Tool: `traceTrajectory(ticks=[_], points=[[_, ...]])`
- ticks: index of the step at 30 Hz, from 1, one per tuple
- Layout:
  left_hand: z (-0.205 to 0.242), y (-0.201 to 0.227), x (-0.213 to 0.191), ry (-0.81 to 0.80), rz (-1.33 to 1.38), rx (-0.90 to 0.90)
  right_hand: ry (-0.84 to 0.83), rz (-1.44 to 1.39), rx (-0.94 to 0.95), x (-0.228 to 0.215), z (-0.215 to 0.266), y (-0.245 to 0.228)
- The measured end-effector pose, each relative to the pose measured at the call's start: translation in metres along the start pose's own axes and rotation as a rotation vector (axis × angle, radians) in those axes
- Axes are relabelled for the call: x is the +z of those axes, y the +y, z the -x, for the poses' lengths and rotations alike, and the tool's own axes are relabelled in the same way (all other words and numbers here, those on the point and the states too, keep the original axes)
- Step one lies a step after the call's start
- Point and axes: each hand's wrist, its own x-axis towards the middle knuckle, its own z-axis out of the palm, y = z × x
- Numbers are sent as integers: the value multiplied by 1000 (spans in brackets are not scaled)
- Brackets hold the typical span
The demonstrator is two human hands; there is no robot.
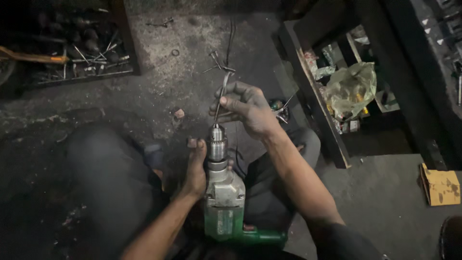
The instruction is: The person sits on the floor and assembles a green electric drill. They insert a metal rod into the chuck, tighten it by hand, and then use a wrench to secure it further. The person repeats this process with different metal rods and attachments.
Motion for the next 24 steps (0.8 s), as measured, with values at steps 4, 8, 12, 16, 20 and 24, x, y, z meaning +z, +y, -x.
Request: traceTrajectory(ticks=[4,8,12,16,20,24], points=[[4,-2,2,-63,8,10,1,38,51,0,9,-7],[4,-4,5,-80,-26,-5,-78,212,71,-7,14,-12],[0,-3,3,30,-85,-134,-112,188,104,-7,18,-10],[-8,-5,0,66,-113,-141,-19,308,47,-10,17,-3],[-26,6,-8,300,-132,-181,-125,644,-93,-23,73,2],[-44,27,-19,484,-82,-47,-418,1140,306,-9,165,44]])
